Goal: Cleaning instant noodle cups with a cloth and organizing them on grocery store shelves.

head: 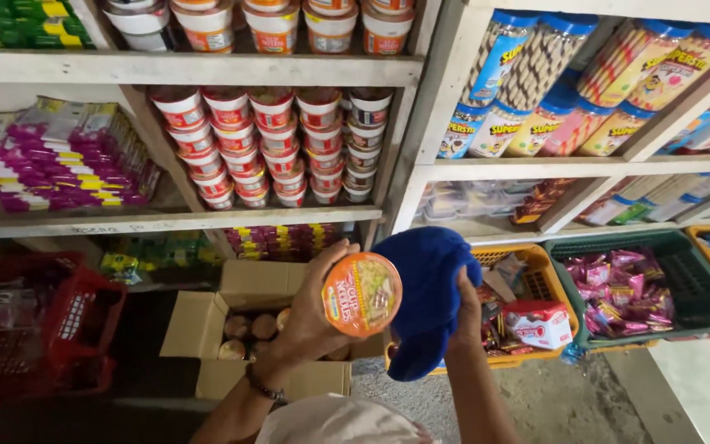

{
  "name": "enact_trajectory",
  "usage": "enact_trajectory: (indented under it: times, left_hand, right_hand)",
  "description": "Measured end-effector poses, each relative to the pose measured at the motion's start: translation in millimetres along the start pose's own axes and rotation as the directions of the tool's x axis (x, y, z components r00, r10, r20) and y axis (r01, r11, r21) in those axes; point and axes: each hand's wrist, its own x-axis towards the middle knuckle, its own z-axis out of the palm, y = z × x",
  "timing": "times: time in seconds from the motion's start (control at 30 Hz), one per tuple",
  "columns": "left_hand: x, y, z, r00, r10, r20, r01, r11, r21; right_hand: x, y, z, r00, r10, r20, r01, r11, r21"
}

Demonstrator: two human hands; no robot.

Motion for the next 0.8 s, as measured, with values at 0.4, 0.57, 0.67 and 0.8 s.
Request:
enact_trajectory:
  times: [0.4, 0.57, 0.67, 0.8]
  left_hand:
    - [-38, -63, 5, 0.999, -0.011, 0.03, 0.006, 0.983, 0.185]
    - [-102, -142, 30, 0.983, -0.115, 0.144, 0.098, 0.988, 0.121]
    - [-105, -139, 36, 0.913, -0.392, 0.115, 0.382, 0.919, 0.1]
    - [-72, -101, 32, 0.961, -0.223, 0.165, 0.124, 0.878, 0.462]
  right_hand:
    - [-57, 3, 44, 0.829, -0.156, 0.537, 0.558, 0.164, -0.814]
    - [-66, 19, 101, 0.593, 0.141, 0.793, 0.77, -0.387, -0.507]
    - [-58, 26, 95, 0.691, 0.227, 0.686, 0.716, -0.348, -0.606]
    - [-38, 32, 89, 0.732, 0.196, 0.653, 0.673, -0.354, -0.649]
